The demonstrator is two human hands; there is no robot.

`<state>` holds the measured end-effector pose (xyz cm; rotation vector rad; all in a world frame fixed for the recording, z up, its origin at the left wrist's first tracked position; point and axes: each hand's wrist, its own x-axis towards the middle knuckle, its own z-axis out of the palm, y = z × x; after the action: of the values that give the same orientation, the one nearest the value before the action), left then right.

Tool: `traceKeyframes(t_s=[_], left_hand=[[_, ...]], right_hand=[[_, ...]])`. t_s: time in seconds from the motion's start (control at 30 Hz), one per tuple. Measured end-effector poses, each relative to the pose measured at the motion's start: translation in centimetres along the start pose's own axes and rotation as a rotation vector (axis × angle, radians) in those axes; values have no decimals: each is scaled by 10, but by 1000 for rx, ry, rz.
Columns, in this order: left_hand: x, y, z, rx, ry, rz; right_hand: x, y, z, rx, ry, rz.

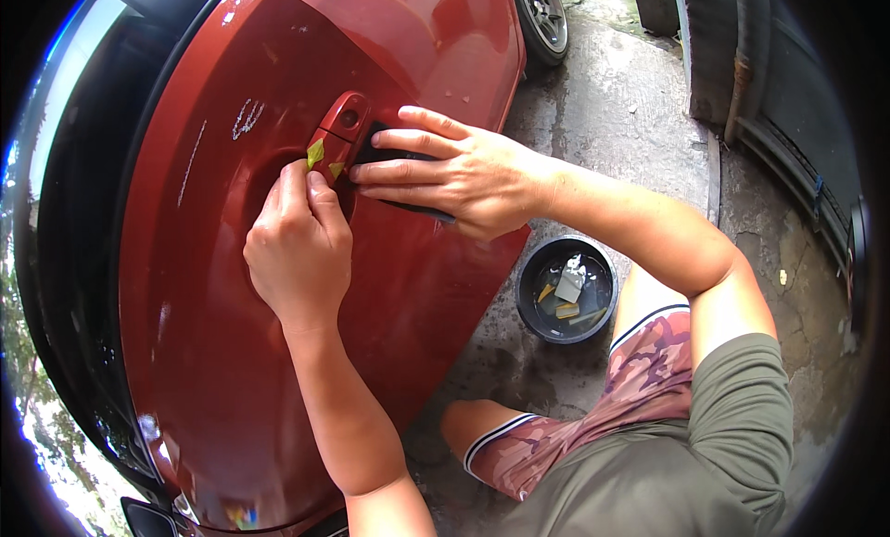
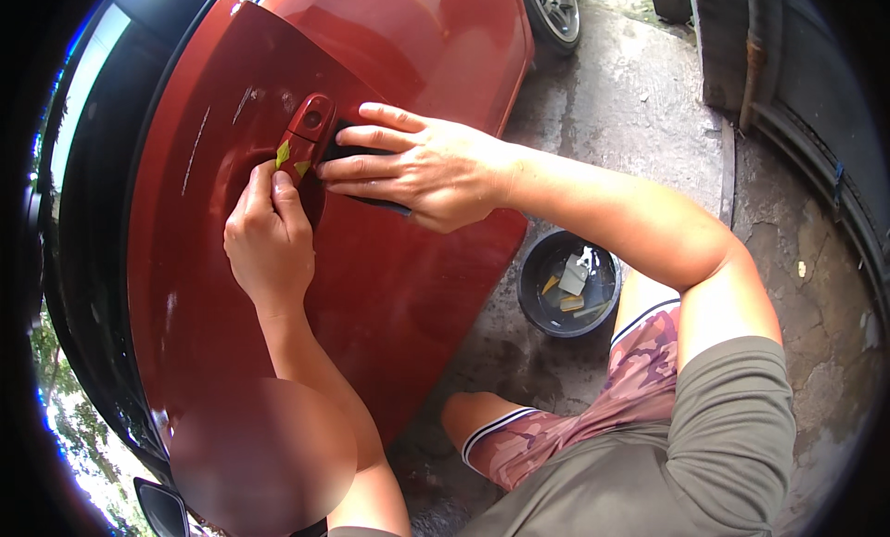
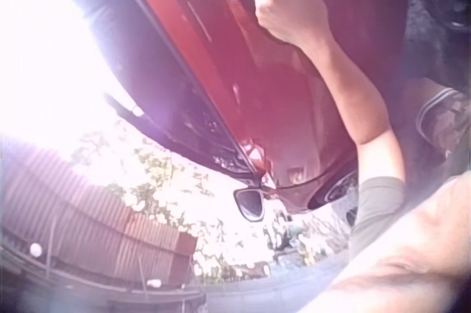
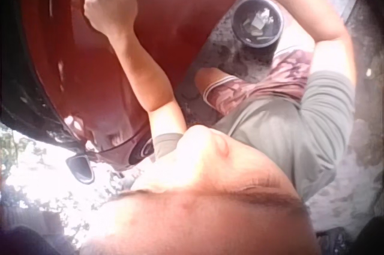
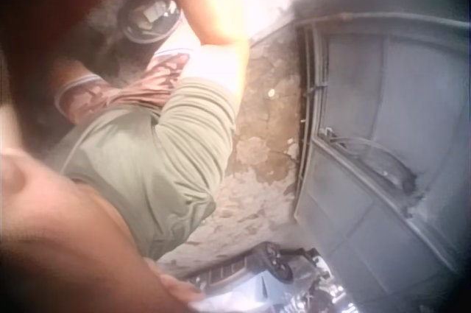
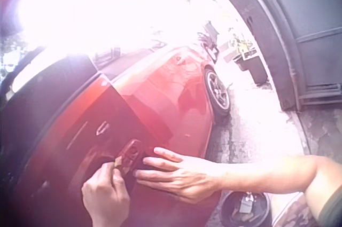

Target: The person retrieves a sanding pad from a storage shelf and walks to a red car. They then kneel and use the sanding pad to manually sand the rear door panel of the car, focusing on the area around the door handle.

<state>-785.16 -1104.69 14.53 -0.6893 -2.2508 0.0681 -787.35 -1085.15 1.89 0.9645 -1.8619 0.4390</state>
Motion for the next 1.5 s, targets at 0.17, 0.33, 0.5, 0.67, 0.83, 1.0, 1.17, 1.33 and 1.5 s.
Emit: traceKeyframes(t_s=[0.17, 0.33, 0.5, 0.67, 0.83, 1.0, 1.17, 1.33, 1.5], left_hand=[[-2, 9, -2, 26, 11, -6], [-4, 10, 2, 29, 24, -21], [-4, 11, 3, 22, 27, -29], [-2, 10, 7, 52, 32, -25], [-3, 6, 12, 28, 52, -16], [-1, 7, 14, 16, 45, -28], [1, 10, 13, 43, 57, -9], [0, 9, 16, 51, 55, -8], [1, 10, 13, 70, 37, -34]], right_hand=[[-4, 1, -18, -52, -50, 52], [-13, -1, -11, -33, -66, 46], [-11, -4, 4, -35, -13, 52], [-16, -6, 7, -61, -15, 85], [-17, -2, 10, -61, -8, 86], [-11, -4, 26, 20, 51, 88], [-18, 15, 3, -115, 18, 142], [-23, 27, 0, -158, 35, 173], [-16, -23, 17, -56, 129, 381]])
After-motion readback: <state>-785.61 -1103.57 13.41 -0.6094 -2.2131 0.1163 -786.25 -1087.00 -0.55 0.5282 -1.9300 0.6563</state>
